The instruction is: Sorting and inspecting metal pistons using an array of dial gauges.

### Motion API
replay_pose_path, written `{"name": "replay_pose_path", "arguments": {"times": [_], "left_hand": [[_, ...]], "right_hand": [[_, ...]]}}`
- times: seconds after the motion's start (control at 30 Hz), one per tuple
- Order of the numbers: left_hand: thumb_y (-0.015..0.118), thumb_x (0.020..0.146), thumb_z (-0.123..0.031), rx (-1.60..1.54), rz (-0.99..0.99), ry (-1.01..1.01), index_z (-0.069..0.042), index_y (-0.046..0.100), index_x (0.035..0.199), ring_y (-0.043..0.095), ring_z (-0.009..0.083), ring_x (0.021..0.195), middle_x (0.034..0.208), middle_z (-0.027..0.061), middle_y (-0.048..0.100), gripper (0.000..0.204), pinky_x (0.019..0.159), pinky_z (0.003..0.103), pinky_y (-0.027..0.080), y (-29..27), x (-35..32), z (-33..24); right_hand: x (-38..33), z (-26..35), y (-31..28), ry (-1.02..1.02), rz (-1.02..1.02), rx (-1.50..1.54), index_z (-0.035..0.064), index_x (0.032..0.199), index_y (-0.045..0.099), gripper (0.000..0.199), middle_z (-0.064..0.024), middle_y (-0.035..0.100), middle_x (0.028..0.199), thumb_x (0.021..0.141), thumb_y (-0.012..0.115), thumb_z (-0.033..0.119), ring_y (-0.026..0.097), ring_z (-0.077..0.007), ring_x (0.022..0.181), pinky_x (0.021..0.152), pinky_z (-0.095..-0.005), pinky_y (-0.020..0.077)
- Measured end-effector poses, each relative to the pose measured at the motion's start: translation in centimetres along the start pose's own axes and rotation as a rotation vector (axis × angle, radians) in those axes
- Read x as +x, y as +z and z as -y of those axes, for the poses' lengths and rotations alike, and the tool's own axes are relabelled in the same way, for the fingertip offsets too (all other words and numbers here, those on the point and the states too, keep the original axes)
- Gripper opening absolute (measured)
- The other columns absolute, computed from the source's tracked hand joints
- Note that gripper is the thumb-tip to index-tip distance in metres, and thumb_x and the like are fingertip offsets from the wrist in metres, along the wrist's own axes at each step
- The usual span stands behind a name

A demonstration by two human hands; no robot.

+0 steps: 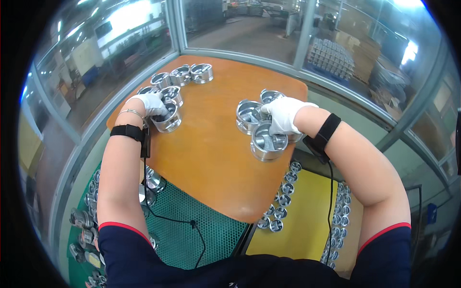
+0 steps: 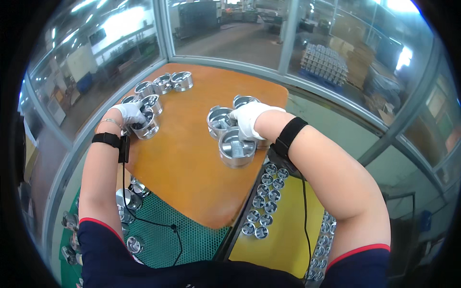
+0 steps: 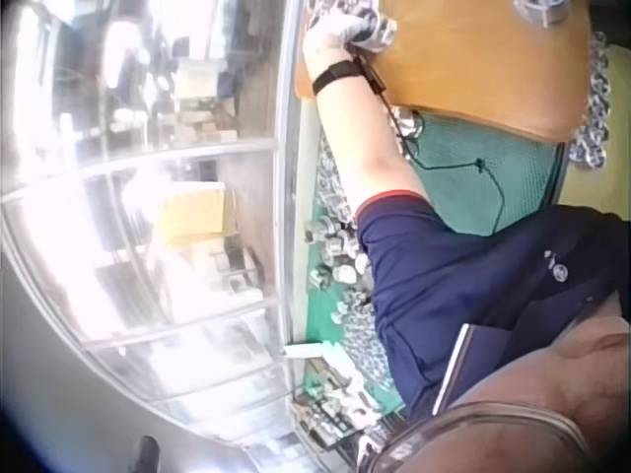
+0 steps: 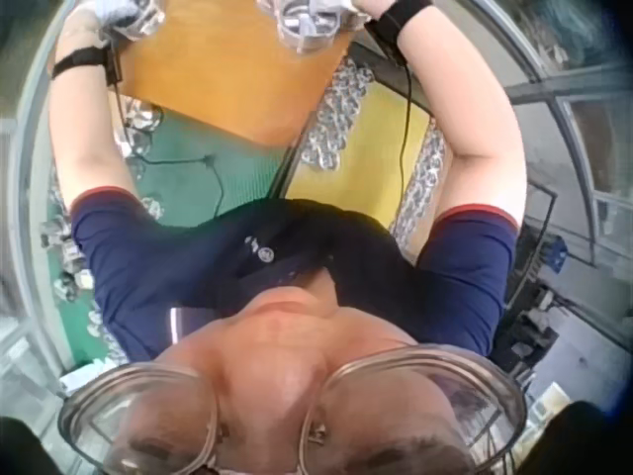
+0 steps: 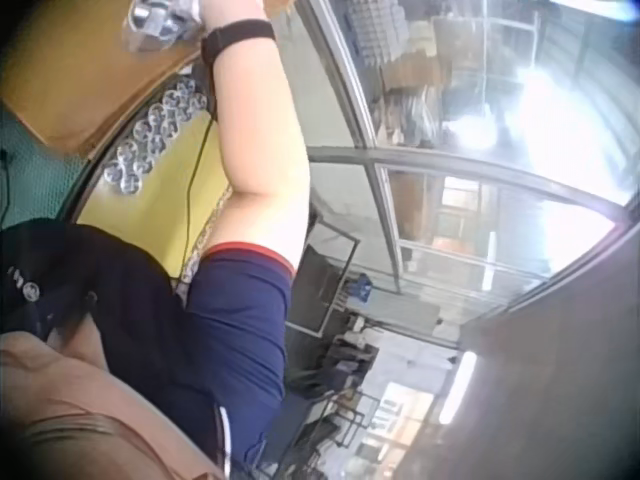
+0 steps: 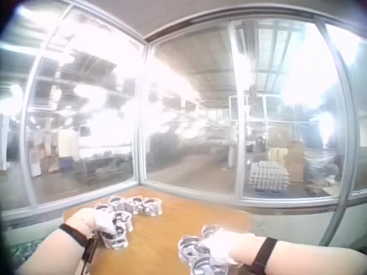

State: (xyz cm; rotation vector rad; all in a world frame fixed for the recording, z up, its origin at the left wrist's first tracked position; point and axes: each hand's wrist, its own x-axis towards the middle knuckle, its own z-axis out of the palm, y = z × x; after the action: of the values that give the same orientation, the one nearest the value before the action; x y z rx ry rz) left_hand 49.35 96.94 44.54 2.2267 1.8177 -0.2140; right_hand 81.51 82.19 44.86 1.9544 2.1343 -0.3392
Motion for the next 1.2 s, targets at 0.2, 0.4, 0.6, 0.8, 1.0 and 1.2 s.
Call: {"name": "replay_pose_path", "arguments": {"times": [0.2,0.4,0.6,0.8,1.0,1.2], "left_hand": [[0.064,0.078,-0.024,0.116,-0.079,-0.015,-0.004,0.068,0.117,0.067,0.0336,0.106,0.114,0.0201,0.069,0.044,0.092,0.040,0.053,2.0,-5.0,-4.8],[0.065,0.078,-0.026,0.006,-0.254,0.120,-0.001,0.068,0.109,0.067,0.0360,0.101,0.106,0.0234,0.069,0.040,0.089,0.040,0.052,5.6,-11.4,-8.6],[0.066,0.079,-0.022,-0.469,-0.192,0.431,0.000,0.061,0.123,0.071,0.0229,0.092,0.100,0.0126,0.073,0.049,0.082,0.035,0.055,7.7,-21.0,-15.8],[0.072,0.074,-0.021,-1.382,0.303,0.732,0.001,0.056,0.128,0.065,0.0241,0.107,0.121,0.0128,0.065,0.060,0.093,0.036,0.051,14.6,-28.2,-24.6],[0.072,0.074,-0.030,-0.543,0.770,0.540,-0.002,0.060,0.127,0.063,0.0336,0.112,0.121,0.0209,0.064,0.061,0.096,0.040,0.050,31.2,-26.1,-33.1],[0.065,0.079,-0.025,-0.054,0.685,0.246,-0.007,0.059,0.131,0.064,0.0400,0.108,0.118,0.0232,0.065,0.055,0.094,0.044,0.051,54.3,-23.6,-28.6]], "right_hand": [[-6.9,-3.4,3.2,0.044,0.015,0.157,0.0141,0.131,0.061,0.055,-0.0141,0.067,0.120,0.077,0.069,0.016,0.064,-0.0311,0.111,0.095,-0.0387,0.0516],[-13.4,-7.7,7.5,-0.065,-0.230,0.286,0.0136,0.119,0.068,0.042,-0.0166,0.070,0.105,0.077,0.069,0.017,0.067,-0.0330,0.103,0.091,-0.0392,0.0520],[-22.0,-15.7,15.9,0.144,-0.202,0.684,0.0104,0.112,0.069,0.038,-0.0168,0.071,0.104,0.074,0.073,0.015,0.068,-0.0312,0.097,0.088,-0.0365,0.0531],[-28.1,-20.9,29.2,0.496,-0.118,0.727,0.0051,0.113,0.069,0.034,-0.0134,0.072,0.102,0.079,0.072,0.008,0.068,-0.0274,0.095,0.089,-0.0343,0.0525],[-33.5,-24.3,47.2,0.699,0.063,0.801,0.0033,0.115,0.067,0.038,-0.0131,0.073,0.104,0.079,0.075,0.012,0.070,-0.0237,0.094,0.086,-0.0315,0.0539],[-38.3,-23.1,54.0,0.788,0.183,0.905,0.0006,0.115,0.066,0.040,-0.0139,0.073,0.101,0.080,0.074,0.019,0.069,-0.0209,0.090,0.082,-0.0306,0.0532]]}}
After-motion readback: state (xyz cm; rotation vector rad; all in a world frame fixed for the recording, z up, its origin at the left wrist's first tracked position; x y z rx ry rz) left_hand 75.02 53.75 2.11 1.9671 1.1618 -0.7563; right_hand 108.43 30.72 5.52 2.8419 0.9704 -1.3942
